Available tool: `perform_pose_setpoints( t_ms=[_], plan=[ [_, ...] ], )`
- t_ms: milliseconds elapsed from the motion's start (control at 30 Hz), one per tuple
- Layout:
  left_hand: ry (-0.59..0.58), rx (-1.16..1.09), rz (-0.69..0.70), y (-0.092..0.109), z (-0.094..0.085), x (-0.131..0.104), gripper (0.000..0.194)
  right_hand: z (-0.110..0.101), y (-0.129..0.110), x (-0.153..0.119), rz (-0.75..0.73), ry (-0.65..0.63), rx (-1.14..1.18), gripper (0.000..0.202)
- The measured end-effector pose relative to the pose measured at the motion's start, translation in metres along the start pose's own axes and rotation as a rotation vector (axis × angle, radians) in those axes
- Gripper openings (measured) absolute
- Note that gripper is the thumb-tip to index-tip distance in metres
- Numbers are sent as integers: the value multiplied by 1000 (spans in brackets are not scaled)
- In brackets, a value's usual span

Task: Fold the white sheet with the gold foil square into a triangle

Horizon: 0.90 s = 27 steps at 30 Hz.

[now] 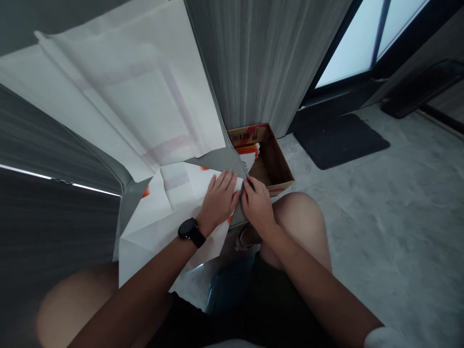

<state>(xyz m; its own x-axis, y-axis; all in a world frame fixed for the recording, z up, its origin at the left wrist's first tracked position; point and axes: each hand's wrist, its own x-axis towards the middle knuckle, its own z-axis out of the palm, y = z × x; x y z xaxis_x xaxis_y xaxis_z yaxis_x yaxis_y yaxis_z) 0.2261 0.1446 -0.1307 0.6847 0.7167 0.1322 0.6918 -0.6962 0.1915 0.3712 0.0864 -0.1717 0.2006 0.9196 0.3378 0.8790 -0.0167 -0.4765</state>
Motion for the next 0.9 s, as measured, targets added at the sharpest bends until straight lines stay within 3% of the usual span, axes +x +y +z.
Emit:
perform_pose_setpoints(
  t_ms=[100, 200, 300, 400, 433, 500, 600, 767, 833, 900],
  plan=[
    [124, -101, -68, -5, -20, -10, 55, -1, 2, 0, 45, 28, 63, 44],
    [267, -207, -171, -12, -55, -46, 50, -6, 4, -2, 65, 54, 154, 44],
    [372, -232, -368, -27, -94, -107, 41, -14, 3, -12, 69, 89, 232, 43],
    [466, -186, -757, -54, -121, -180, 46, -24, -2, -32, 50, 88, 262, 42],
    [440, -144, -896, -64, -126, -203, 48, -27, -4, -40, 35, 79, 254, 41],
    [372, -89, -1082, -80, -130, -244, 46, -32, -9, -57, 6, 71, 212, 41],
    [302, -164, -1160, -81, -129, -279, 35, -34, -17, -82, -18, 47, 174, 40],
    [166, -891, -1328, -46, -112, -279, 59, -24, -24, -108, -121, -36, 232, 40],
    [262, -1131, -1383, -41, -98, -273, 64, -20, -25, -109, -145, -54, 243, 41],
    [441, -1321, -1374, -44, -83, -271, 67, -17, -25, -105, -151, -54, 247, 41]
  ],
)
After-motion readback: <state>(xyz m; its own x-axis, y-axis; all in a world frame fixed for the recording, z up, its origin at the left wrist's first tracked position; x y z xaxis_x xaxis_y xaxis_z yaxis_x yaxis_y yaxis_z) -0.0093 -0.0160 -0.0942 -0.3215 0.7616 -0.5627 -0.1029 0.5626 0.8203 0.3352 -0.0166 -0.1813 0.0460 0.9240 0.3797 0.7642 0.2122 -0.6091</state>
